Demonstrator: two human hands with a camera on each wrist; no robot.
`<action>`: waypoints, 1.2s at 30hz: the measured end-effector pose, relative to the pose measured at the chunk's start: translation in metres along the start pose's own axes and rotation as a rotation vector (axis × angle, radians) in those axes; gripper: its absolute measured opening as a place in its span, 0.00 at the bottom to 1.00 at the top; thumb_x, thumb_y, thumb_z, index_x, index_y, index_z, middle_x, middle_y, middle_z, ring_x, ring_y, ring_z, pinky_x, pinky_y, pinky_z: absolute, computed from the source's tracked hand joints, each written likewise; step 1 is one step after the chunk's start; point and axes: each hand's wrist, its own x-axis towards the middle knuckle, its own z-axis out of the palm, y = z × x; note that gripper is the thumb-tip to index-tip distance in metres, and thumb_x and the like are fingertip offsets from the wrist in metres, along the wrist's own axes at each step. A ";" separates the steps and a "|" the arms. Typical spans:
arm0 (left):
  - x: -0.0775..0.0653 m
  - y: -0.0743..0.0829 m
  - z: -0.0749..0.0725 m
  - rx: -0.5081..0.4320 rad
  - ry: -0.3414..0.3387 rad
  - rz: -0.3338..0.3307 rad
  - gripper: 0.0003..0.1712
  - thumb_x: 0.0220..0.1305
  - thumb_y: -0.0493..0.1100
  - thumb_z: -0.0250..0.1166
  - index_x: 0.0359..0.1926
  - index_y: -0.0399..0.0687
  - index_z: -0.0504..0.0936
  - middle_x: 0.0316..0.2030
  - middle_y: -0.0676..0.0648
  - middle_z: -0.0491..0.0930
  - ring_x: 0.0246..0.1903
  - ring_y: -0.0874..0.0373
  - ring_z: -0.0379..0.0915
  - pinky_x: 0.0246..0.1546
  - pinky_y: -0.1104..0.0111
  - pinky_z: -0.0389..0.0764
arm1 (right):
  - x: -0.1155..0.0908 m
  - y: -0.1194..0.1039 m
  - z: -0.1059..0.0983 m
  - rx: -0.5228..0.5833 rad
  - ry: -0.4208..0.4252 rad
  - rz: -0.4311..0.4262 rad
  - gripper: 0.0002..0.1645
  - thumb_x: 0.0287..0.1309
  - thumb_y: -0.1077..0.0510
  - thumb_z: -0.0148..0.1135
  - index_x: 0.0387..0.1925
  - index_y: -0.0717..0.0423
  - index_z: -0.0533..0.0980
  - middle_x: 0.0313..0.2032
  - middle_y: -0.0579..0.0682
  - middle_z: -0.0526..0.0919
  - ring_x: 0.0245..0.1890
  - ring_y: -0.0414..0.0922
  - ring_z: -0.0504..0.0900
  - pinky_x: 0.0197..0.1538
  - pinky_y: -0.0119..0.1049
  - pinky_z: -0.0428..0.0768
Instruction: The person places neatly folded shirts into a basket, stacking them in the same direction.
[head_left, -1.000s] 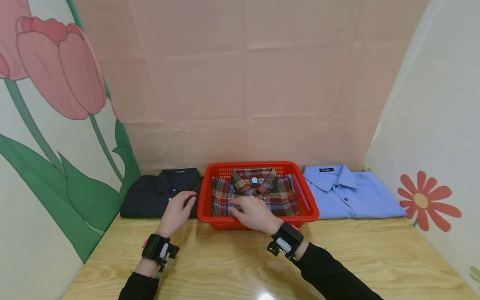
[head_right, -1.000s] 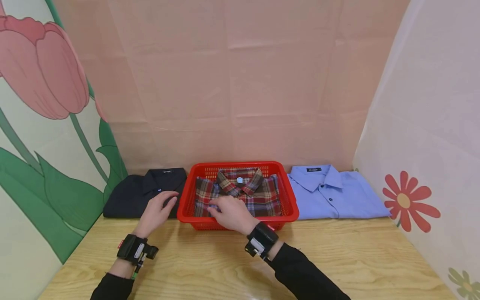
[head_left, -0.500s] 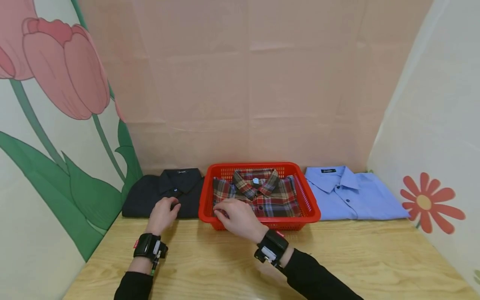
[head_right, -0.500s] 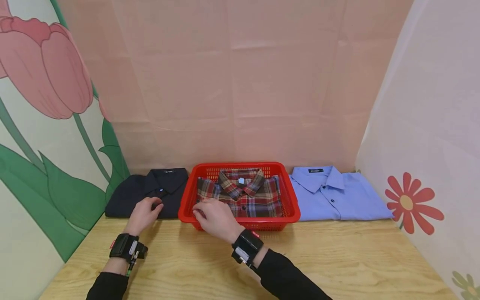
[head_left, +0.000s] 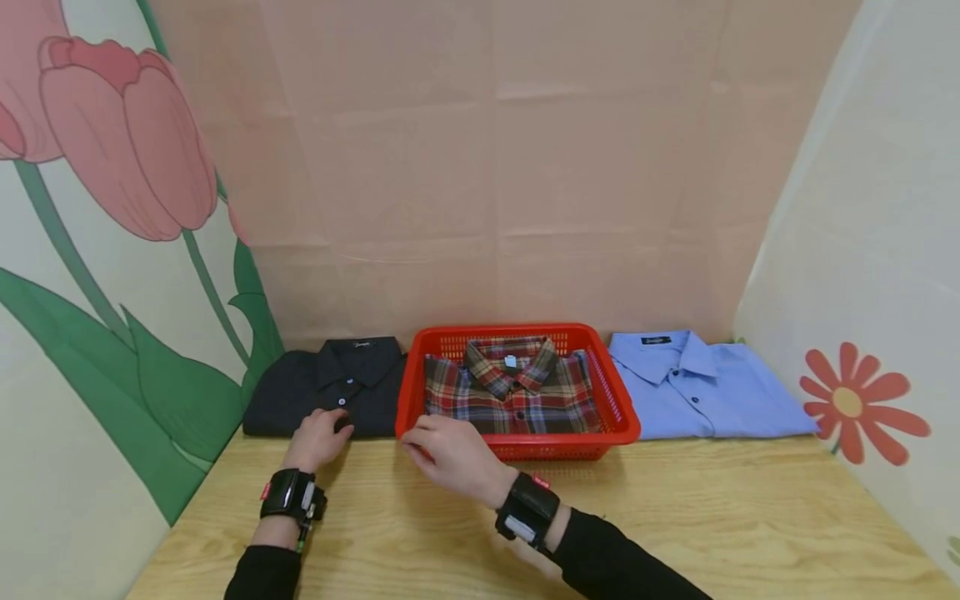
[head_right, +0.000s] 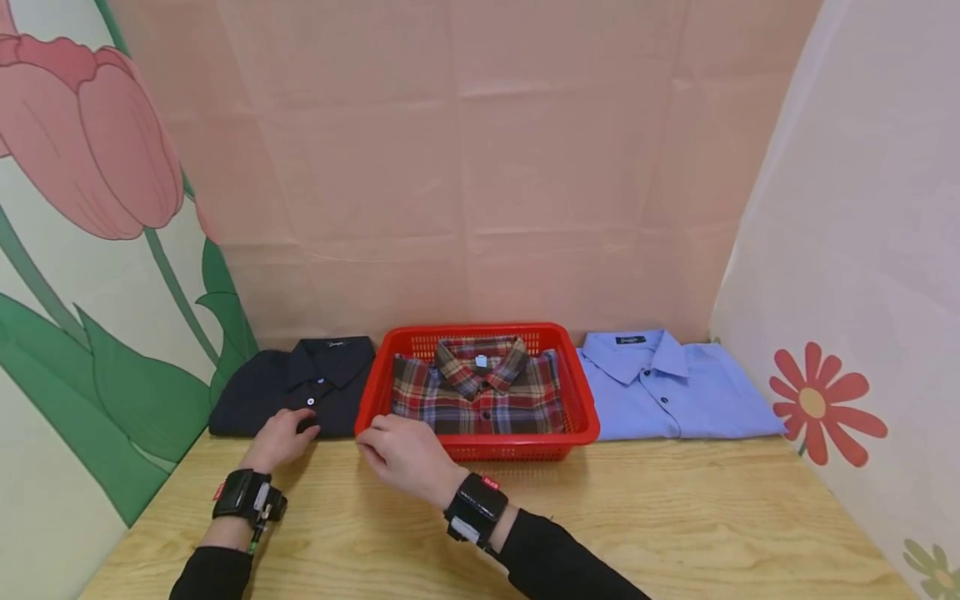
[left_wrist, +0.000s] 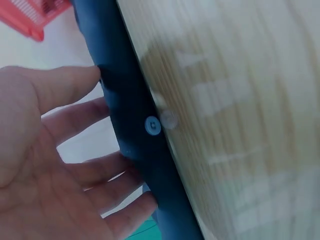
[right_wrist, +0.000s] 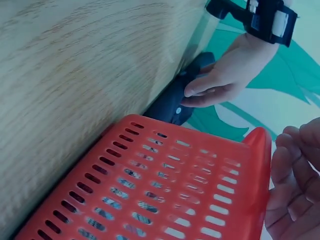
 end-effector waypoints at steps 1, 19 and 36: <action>0.000 -0.001 0.000 0.004 -0.012 -0.006 0.22 0.69 0.45 0.59 0.58 0.36 0.78 0.54 0.30 0.75 0.56 0.32 0.70 0.54 0.40 0.71 | 0.000 -0.001 0.000 -0.010 -0.005 -0.011 0.07 0.62 0.54 0.65 0.40 0.46 0.85 0.35 0.40 0.84 0.33 0.33 0.80 0.38 0.23 0.79; -0.008 -0.004 -0.010 0.117 -0.065 -0.025 0.16 0.68 0.48 0.59 0.51 0.47 0.83 0.46 0.36 0.77 0.49 0.36 0.72 0.45 0.39 0.73 | -0.002 -0.018 0.023 0.121 -0.242 -0.011 0.09 0.67 0.56 0.59 0.42 0.48 0.84 0.34 0.38 0.85 0.33 0.28 0.79 0.39 0.20 0.76; -0.012 -0.001 -0.018 0.115 -0.145 -0.060 0.18 0.69 0.50 0.58 0.52 0.46 0.83 0.51 0.35 0.80 0.52 0.32 0.72 0.48 0.38 0.72 | 0.000 -0.024 0.054 0.142 -0.429 0.155 0.29 0.70 0.53 0.55 0.67 0.63 0.68 0.67 0.60 0.70 0.68 0.49 0.69 0.66 0.39 0.72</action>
